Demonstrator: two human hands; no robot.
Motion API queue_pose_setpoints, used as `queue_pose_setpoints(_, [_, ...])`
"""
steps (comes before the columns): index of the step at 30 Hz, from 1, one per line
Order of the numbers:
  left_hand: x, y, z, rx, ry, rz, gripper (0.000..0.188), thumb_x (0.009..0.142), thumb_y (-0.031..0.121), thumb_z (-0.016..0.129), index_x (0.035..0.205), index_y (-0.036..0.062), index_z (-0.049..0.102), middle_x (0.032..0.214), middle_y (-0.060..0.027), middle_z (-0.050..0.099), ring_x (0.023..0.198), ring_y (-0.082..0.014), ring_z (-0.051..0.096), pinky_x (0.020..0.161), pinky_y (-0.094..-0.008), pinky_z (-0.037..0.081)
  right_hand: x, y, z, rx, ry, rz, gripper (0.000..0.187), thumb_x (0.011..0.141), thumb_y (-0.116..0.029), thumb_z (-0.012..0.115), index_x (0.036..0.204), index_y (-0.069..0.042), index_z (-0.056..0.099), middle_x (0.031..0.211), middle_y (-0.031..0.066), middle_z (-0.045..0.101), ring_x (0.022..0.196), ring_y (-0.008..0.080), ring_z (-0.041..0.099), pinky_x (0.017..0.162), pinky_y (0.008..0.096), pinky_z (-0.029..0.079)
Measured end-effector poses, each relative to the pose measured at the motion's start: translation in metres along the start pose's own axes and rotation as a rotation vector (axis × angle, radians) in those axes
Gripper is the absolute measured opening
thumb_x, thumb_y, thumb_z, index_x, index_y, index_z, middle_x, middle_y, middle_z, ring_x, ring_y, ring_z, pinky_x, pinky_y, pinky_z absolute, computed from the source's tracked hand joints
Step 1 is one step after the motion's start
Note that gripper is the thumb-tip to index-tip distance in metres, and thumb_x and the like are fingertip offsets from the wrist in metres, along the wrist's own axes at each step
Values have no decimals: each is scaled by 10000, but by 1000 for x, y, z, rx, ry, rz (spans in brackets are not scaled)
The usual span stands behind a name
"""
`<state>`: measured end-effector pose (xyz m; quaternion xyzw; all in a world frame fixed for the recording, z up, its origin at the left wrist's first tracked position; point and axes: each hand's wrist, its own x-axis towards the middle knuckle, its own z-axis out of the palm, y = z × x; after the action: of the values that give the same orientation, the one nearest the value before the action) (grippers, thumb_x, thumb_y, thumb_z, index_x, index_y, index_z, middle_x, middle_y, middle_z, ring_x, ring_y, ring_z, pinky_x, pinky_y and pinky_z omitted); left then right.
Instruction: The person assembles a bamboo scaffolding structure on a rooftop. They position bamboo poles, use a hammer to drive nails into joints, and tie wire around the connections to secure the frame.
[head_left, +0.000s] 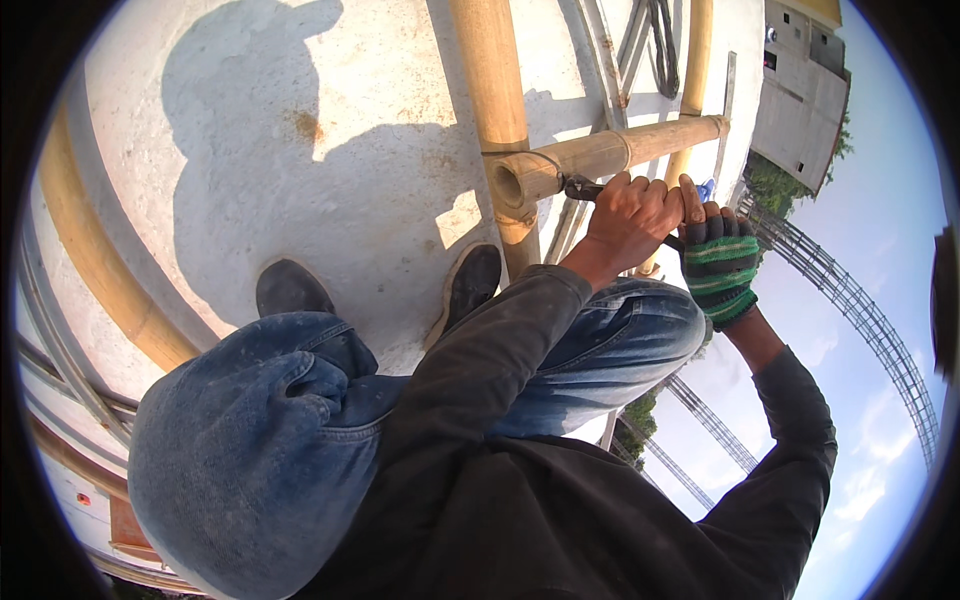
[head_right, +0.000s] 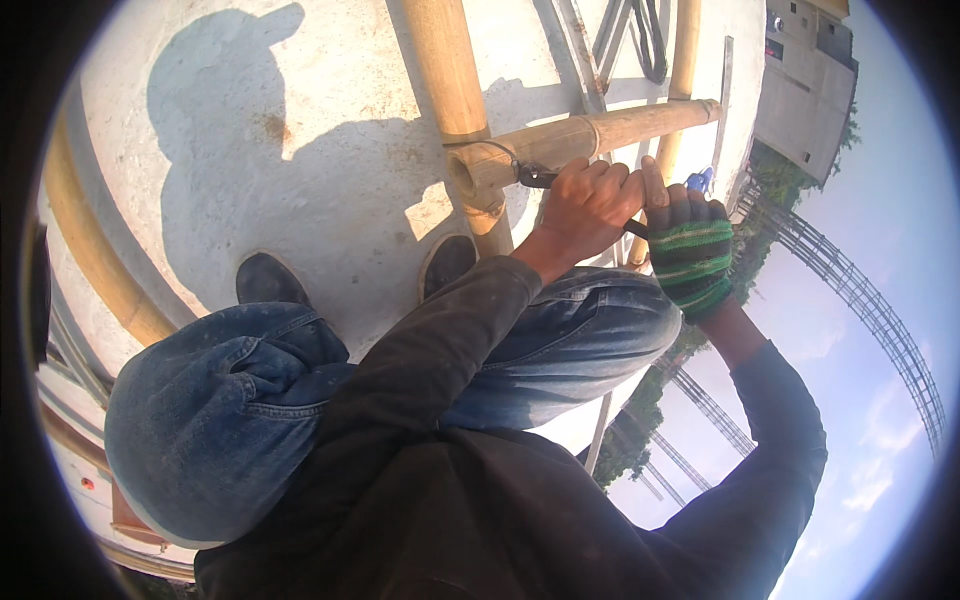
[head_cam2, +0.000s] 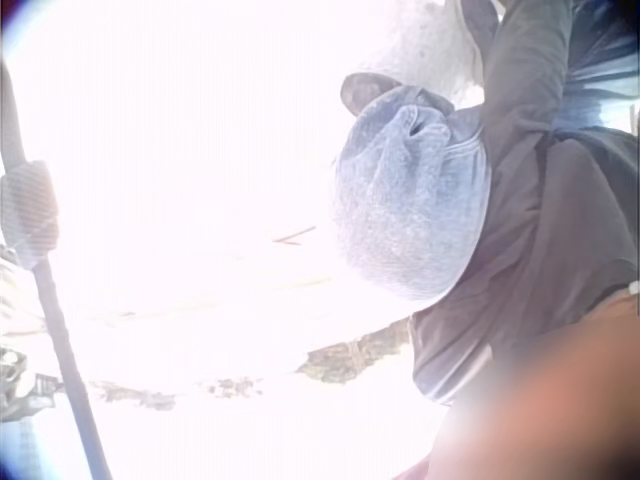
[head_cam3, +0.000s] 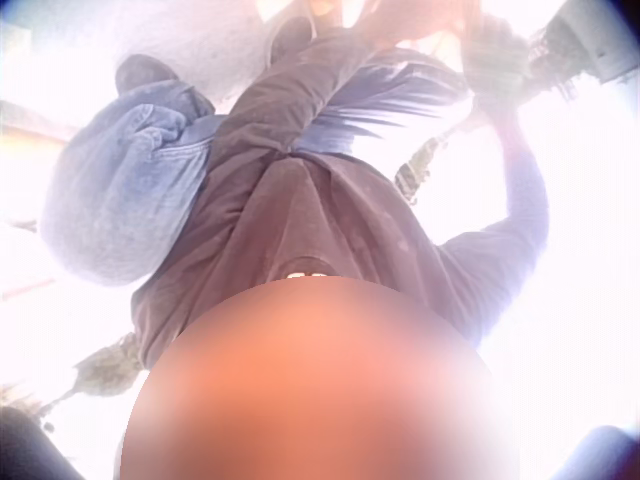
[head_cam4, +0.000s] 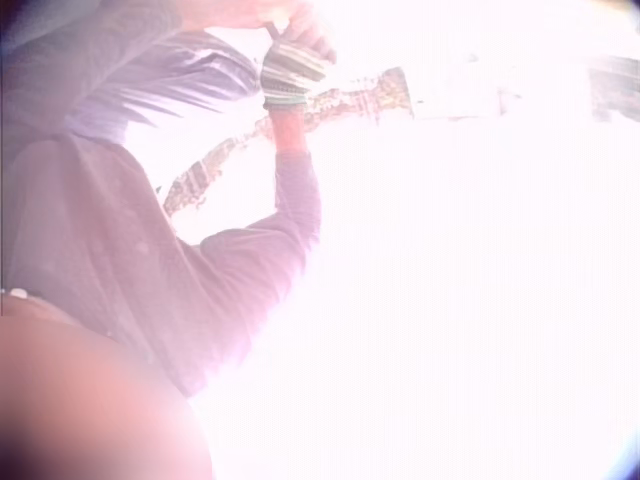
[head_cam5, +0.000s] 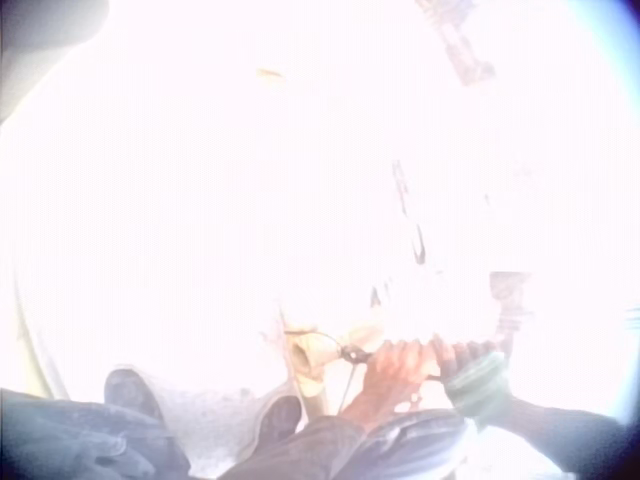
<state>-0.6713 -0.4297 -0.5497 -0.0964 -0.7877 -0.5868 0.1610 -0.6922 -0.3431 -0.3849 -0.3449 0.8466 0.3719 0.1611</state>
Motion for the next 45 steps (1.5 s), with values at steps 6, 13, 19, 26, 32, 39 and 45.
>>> queue_pose_setpoints(6, [5, 3, -10, -143, -227, -100, 73, 802, 105, 740, 799, 90, 668, 702, -83, 697, 626, -263, 709, 590, -400, 504, 4, 20, 3, 327, -274, 9, 463, 874, -232, 788, 1258, -44, 610, 1002, 136, 665, 876, 336, 673, 727, 460, 539])
queue_pose_setpoints(13, [16, 2, -14, -152, -413, -151, 50, 821, 107, 733, 854, 72, 718, 742, -112, 739, 673, -283, 754, 623, -416, 561, 15, 21, 8, 512, -180, 5, 371, 808, -86, 820, 1128, -58, 634, 938, 138, 698, 826, 381, 687, 685, 485, 532])
queue_pose_setpoints(19, [16, 5, -5, -133, -453, -208, 54, 870, 130, 710, 866, 79, 727, 749, -113, 748, 679, -284, 758, 619, -423, 570, 16, 31, 15, 577, -203, -24, 374, 821, -95, 823, 1139, -50, 632, 969, 145, 709, 865, 381, 696, 704, 476, 538])
queue_pose_setpoints(26, [19, 3, -2, -97, -442, -192, 32, 830, 97, 720, 841, 72, 737, 724, -116, 744, 678, -308, 754, 617, -428, 580, 22, 32, 17, 527, -264, -11, 360, 838, -141, 820, 1141, -50, 647, 981, 158, 704, 883, 391, 696, 731, 487, 544])
queue_pose_setpoints(32, [23, 1, -18, -192, -536, -192, 96, 790, 82, 751, 884, 83, 774, 787, -147, 755, 766, -335, 767, 682, -460, 591, 20, 29, 5, 479, -406, 20, 271, 911, -185, 751, 1112, -41, 639, 905, 156, 718, 854, 370, 730, 766, 473, 566])
queue_pose_setpoints(39, [25, -3, -25, -215, -857, -163, 165, 820, 103, 755, 982, 77, 778, 891, -152, 775, 907, -347, 771, 784, -473, 595, 22, 20, -4, 647, -672, 81, 233, 873, -55, 679, 1101, -9, 664, 864, 186, 726, 844, 389, 730, 793, 472, 577])
queue_pose_setpoints(45, [10, 7, -51, -194, -543, 2, 457, 849, 183, 801, 1265, 20, 702, 1215, -208, 745, 1158, -376, 716, 988, -491, 559, 22, 22, -1, 499, -807, -208, 527, 909, -133, 613, 1430, -61, 641, 1199, 185, 682, 1096, 382, 673, 995, 477, 548])
